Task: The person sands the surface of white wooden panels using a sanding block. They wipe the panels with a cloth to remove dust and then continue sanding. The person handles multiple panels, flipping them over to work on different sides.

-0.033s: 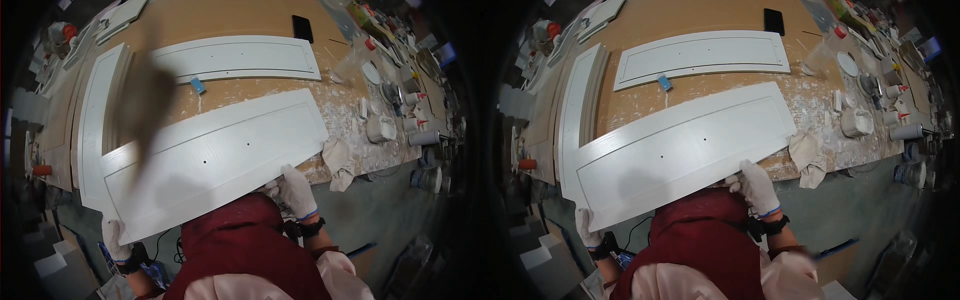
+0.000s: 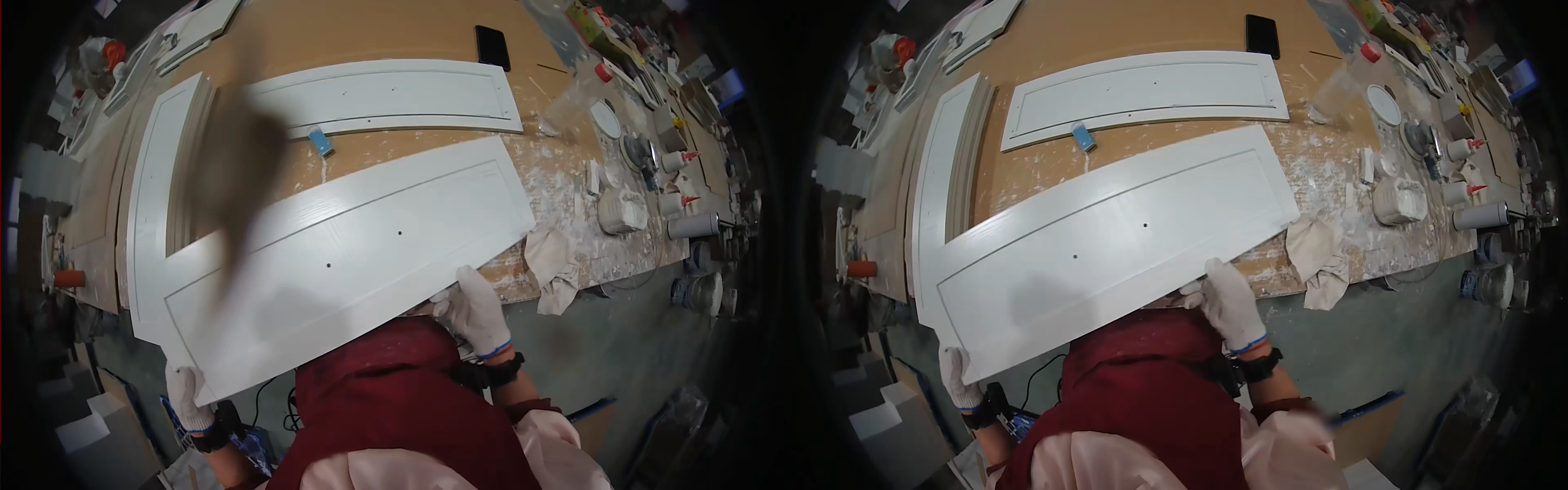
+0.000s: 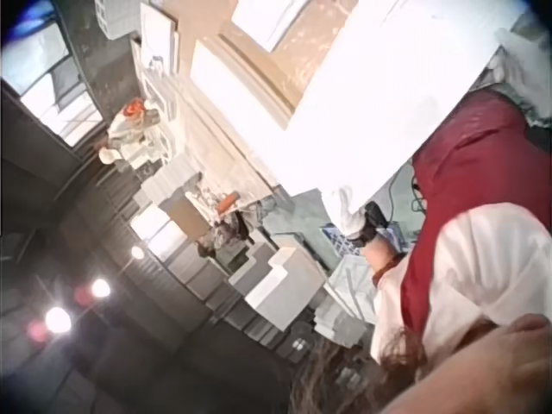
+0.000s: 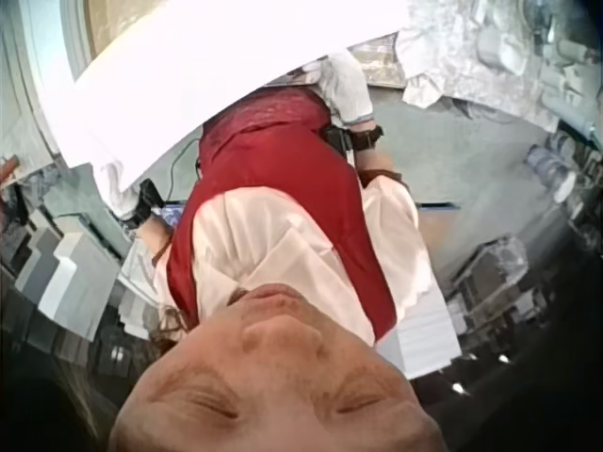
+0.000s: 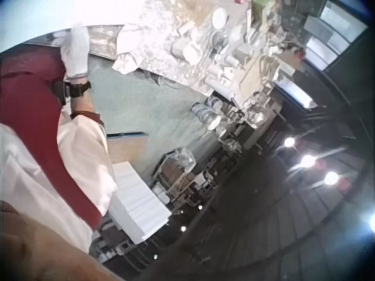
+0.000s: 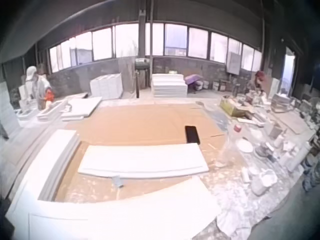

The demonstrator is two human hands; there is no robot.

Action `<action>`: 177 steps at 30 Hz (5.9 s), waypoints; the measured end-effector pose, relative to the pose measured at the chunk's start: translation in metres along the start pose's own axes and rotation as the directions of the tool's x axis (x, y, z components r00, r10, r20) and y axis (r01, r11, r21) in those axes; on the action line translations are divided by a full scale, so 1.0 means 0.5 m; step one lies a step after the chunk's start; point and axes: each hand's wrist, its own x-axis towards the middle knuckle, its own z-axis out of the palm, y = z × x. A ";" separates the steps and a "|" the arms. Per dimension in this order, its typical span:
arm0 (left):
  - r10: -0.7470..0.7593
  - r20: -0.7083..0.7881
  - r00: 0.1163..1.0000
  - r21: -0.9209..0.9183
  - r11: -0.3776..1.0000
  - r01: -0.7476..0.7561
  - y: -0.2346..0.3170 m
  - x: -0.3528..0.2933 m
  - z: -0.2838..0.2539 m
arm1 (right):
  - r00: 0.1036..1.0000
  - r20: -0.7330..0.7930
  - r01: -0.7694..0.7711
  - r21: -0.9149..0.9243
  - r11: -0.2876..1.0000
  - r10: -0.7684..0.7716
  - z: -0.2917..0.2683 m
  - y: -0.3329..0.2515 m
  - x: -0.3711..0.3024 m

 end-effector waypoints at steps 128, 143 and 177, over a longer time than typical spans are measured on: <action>0.101 0.551 0.828 0.651 0.569 -0.502 0.070 0.202 0.593 | 0.853 0.521 0.353 -0.529 0.772 -0.033 0.330 -0.054 0.187; 0.110 0.142 0.984 0.104 0.987 -0.125 0.090 -0.009 0.048 | 0.800 0.493 0.156 -0.722 0.674 0.343 0.363 0.081 0.057; 0.420 0.409 0.810 0.703 0.421 -0.573 -0.060 0.201 -0.171 | 0.426 0.904 0.876 -0.402 -0.266 0.036 0.661 0.471 0.051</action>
